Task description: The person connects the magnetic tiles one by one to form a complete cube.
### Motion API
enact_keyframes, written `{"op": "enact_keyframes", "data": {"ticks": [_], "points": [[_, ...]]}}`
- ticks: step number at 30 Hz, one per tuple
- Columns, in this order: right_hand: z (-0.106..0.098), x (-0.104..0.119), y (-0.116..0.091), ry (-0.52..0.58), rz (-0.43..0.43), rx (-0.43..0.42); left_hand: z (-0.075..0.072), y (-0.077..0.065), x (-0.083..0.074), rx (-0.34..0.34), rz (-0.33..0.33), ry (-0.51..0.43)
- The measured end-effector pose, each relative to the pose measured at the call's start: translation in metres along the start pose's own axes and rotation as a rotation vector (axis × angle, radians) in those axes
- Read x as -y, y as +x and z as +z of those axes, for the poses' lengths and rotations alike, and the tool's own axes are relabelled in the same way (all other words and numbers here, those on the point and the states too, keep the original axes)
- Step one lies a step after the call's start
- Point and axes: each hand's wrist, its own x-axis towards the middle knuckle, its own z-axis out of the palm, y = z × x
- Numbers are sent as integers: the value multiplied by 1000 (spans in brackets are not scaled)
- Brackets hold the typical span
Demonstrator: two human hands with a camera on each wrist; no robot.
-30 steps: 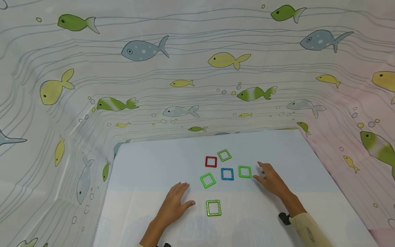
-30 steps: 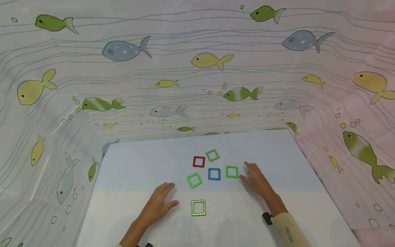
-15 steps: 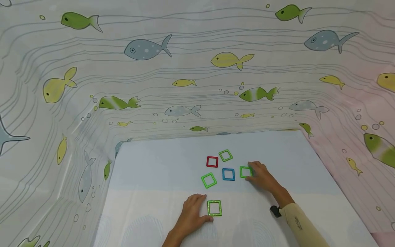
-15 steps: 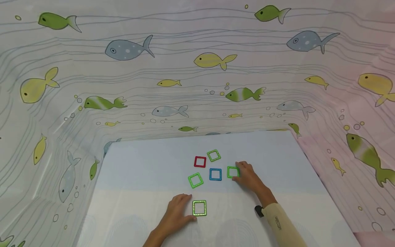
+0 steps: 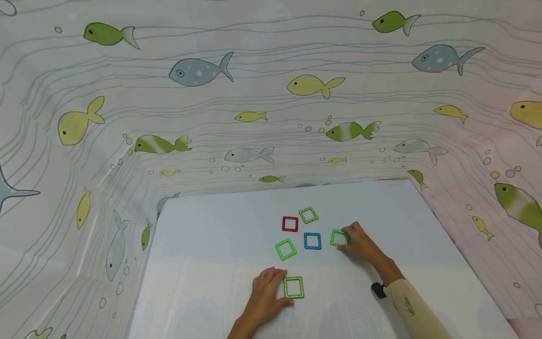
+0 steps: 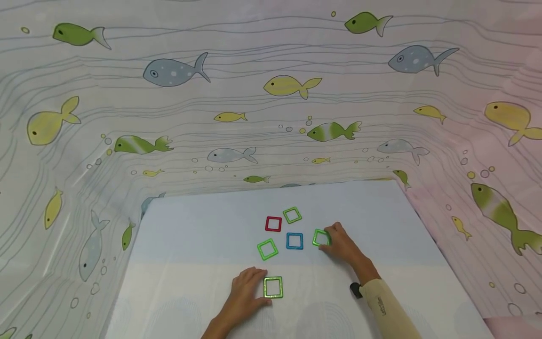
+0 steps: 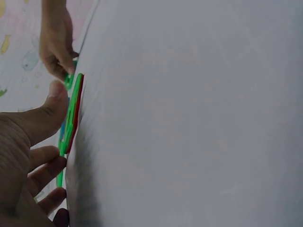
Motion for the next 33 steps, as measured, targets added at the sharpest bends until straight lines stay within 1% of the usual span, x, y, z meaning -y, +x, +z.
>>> {"op": "enact_keyframes", "data": {"ticks": [3, 6, 8, 10, 12, 16, 21, 25, 28, 33], "points": [[-1, 0, -2, 30, 28, -15, 2, -1, 2, -49, 40, 15], [-1, -3, -3, 71, 25, -27, 3, -1, 3, -99, 79, 29], [-1, -6, -4, 106, 19, -26, 4, -2, 3, -109, 88, 31], [-2, -8, -5, 121, 7, -23, 4, -2, 3, -99, 79, 29], [-3, -9, -6, 143, 6, -33, 3, -2, 2, -74, 61, 23], [-6, -11, -7, 182, 8, -77, 2, -1, 1, -36, 29, 16], [-9, -13, -12, 227, 39, -110, 1, -1, 1, -15, 9, -2], [-11, -12, -15, 268, 80, -135, 1, -1, 2, -1, -2, -12], [-12, -9, -18, 327, 121, -156, 3, -1, 4, -18, 1, -27], [-12, 1, -24, 454, 162, -188, 7, -2, 6, -87, 28, -59]]}}
